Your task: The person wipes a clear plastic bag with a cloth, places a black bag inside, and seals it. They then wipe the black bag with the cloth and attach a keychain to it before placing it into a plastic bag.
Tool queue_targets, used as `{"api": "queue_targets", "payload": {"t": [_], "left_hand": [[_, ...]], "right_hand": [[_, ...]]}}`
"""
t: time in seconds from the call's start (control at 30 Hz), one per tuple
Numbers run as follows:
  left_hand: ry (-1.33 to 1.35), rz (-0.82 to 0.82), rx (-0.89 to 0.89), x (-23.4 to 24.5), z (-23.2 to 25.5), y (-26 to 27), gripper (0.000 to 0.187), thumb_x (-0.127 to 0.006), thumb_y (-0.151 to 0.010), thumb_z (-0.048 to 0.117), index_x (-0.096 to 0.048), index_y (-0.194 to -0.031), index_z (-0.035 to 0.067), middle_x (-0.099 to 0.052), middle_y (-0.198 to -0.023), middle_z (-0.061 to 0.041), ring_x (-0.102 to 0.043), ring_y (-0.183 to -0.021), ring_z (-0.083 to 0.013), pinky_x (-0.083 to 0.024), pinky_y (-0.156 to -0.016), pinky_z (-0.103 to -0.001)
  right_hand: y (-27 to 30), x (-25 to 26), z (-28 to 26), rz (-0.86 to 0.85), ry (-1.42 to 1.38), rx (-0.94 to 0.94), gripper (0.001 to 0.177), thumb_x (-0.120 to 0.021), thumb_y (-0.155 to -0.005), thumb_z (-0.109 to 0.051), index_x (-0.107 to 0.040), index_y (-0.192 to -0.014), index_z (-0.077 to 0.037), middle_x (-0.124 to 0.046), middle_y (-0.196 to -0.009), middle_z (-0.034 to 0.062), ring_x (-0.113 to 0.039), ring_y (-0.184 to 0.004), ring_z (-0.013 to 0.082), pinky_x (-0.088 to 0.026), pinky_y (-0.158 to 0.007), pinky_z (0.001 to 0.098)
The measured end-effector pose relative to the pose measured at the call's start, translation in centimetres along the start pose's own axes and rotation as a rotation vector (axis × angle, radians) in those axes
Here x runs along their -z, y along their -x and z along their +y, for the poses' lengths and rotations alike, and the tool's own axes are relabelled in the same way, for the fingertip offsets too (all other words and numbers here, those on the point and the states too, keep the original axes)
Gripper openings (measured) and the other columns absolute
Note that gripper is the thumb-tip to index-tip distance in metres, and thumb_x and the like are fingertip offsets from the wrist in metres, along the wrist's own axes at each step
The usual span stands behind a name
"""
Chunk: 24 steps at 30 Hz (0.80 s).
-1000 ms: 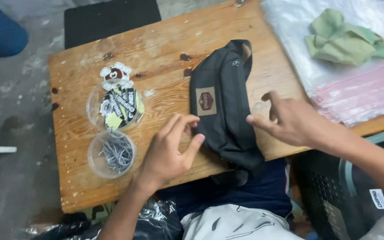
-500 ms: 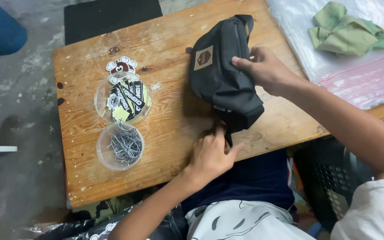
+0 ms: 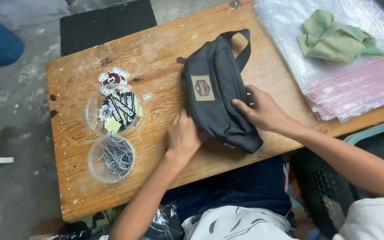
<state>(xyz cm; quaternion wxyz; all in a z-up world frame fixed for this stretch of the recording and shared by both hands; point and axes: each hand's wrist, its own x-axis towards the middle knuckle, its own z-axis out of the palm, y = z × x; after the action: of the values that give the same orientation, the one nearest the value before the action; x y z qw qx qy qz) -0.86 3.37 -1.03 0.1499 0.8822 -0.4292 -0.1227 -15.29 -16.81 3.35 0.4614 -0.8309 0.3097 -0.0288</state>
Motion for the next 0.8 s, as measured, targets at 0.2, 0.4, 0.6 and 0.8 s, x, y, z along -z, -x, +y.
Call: {"api": "queue_targets", "payload": {"t": [0.2,0.4,0.6,0.8], "left_hand": [[0.057,-0.234,0.191,3.3,1.8,-0.9,0.023,-0.061,-0.081,0.029,-0.061,-0.096,0.012,-0.071,-0.094,-0.022,-0.07,-0.098,-0.0483,-0.056,-0.079,-0.056],[1.283,-0.398,0.417,5.9,4.4,1.2,0.053,-0.04,-0.086,0.005,-0.032,-0.136,-0.009,-0.061,-0.117,-0.044,-0.07,-0.088,-0.0525,-0.062,-0.067,-0.057],[2.134,-0.5,0.743,1.0,3.1,-0.4,0.065,-0.047,-0.09,0.05,-0.054,-0.137,0.006,-0.055,-0.143,-0.023,-0.05,-0.135,-0.0408,-0.043,-0.111,-0.056],[2.344,-0.263,0.551,3.0,5.7,0.5,0.074,-0.042,-0.095,0.062,-0.046,-0.149,0.013,-0.049,-0.153,-0.015,-0.05,-0.136,-0.0336,-0.043,-0.114,-0.049]], "right_hand": [[0.2,0.5,0.0,0.069,0.155,0.03,0.049,-0.064,-0.096,-0.034,-0.052,-0.125,0.004,-0.07,-0.093,0.0316,-0.07,-0.095,0.0482,-0.056,-0.074,0.0591],[-0.8,0.7,-0.6,0.014,-0.45,-0.053,0.041,-0.062,-0.1,-0.028,-0.055,-0.125,0.003,-0.07,-0.09,0.0211,-0.071,-0.085,0.029,-0.061,-0.072,0.0433],[-1.2,-0.4,-0.2,-0.085,-0.442,-0.036,0.037,-0.06,-0.101,-0.027,-0.056,-0.12,0.005,-0.07,-0.089,0.0265,-0.069,-0.086,0.0268,-0.06,-0.071,0.0424],[0.2,-0.2,-1.3,0.071,0.126,0.07,0.039,-0.061,-0.099,-0.035,-0.053,-0.108,0.002,-0.062,-0.082,0.0348,-0.066,-0.087,0.0521,-0.048,-0.071,0.0573]]}}
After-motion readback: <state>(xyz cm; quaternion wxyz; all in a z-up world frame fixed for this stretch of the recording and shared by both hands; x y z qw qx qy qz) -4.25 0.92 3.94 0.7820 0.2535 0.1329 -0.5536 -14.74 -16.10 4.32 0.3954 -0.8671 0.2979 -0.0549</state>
